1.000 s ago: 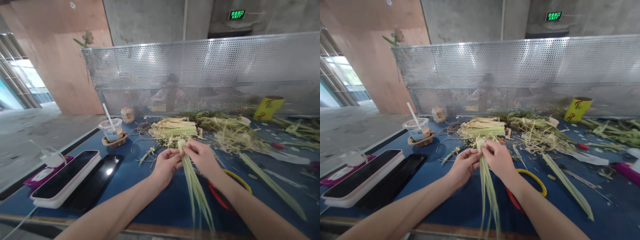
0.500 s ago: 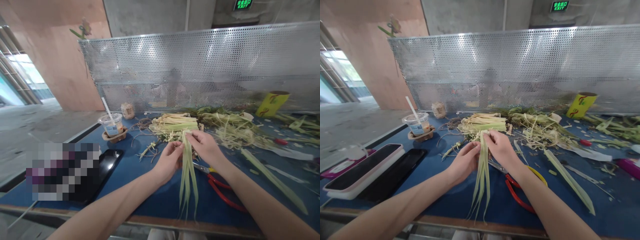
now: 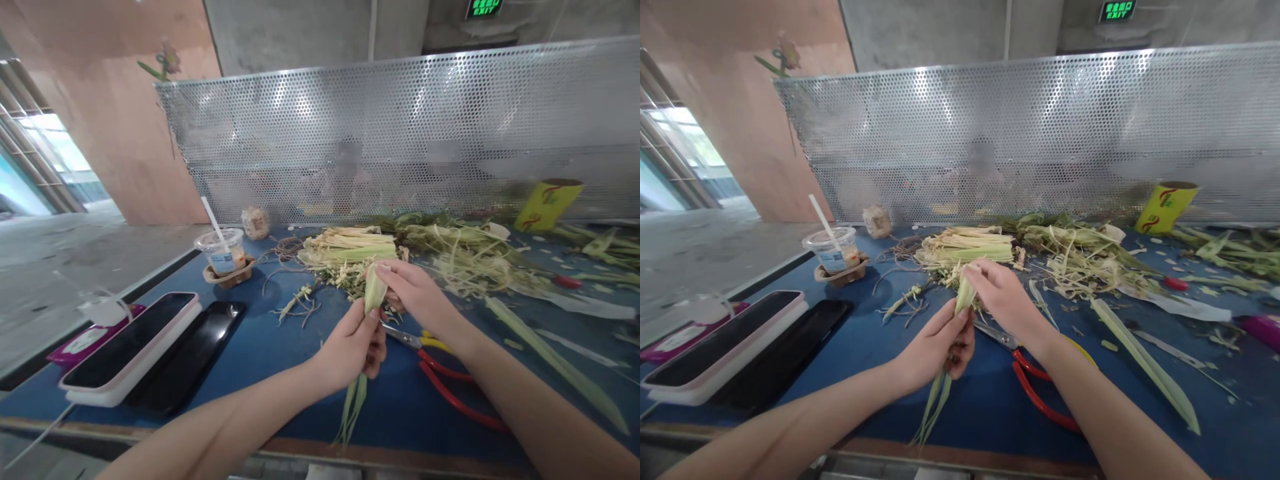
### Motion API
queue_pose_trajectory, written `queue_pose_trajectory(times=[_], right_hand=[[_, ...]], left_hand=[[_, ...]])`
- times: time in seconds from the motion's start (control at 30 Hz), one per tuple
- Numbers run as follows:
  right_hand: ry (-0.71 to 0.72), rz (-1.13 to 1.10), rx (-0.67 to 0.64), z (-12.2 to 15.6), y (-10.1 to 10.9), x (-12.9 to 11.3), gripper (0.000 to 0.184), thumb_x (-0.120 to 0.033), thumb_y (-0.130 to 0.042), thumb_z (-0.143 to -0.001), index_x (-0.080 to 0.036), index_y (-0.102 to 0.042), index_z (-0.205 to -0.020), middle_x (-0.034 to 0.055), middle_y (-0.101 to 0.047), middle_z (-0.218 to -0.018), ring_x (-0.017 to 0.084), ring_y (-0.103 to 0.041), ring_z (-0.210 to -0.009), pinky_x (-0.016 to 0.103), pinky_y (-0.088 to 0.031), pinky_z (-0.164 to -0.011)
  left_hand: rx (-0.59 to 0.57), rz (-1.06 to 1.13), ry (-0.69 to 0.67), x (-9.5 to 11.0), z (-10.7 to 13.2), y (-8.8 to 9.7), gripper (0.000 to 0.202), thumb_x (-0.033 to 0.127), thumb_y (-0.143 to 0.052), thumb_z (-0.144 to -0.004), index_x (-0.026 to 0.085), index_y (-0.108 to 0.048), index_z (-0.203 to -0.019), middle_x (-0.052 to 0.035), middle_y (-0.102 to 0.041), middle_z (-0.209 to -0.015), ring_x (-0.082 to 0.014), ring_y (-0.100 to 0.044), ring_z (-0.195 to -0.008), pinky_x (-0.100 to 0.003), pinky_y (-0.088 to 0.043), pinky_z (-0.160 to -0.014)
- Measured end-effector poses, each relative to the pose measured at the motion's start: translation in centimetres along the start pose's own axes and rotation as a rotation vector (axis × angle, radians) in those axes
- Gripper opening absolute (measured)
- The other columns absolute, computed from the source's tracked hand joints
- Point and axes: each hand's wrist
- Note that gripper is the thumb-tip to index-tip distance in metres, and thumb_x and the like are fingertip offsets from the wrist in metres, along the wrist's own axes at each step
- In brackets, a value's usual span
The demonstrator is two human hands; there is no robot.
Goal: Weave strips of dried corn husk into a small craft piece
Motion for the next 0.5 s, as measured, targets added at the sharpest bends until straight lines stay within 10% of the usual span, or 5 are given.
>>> queue_pose_trajectory(times=[0.23, 0.5], right_hand=[[0.032, 0.029, -0.019, 0.3, 0.3, -0.3, 0.026, -0.04, -0.036, -0.086, -0.019, -0.047, -0.075, -0.0075, -0.033, -0.05, 0.007, -0.027, -0.04, 0.022, -0.024, -0.041], [0.207, 0.293, 0.026, 0.3, -0.3, 0.4, 0.023, -0.035, -0.033, -0.088, -0.021, -0.039, -0.072, -0.0043, -0.042, -0.06, 0.011, -0.043, -0.055, 0.023, -0.033, -0.053]], left_hand=[[-0.086, 0.013, -0.018, 0.7, 0.2, 0.6, 0.033, 0.048, -0.046, -0.079, 0.02, -0.032, -0.07, 0.009, -0.031, -0.051, -0.0027, -0.032, -0.038, -0.011, -0.025, -0.034], [0.09, -0.384, -0.297, 0.5, -0.7, 1.2, 0.032, 0.051, -0.036, -0.083, 0.02, -0.036, -0.075, 0.0059, -0.038, -0.056, -0.005, -0.037, -0.039, -0.014, -0.028, -0.032]])
Point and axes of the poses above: each hand's wrist, its own z-axis away from the middle knuckle, its own y-axis out of the back of the hand, x = y × z
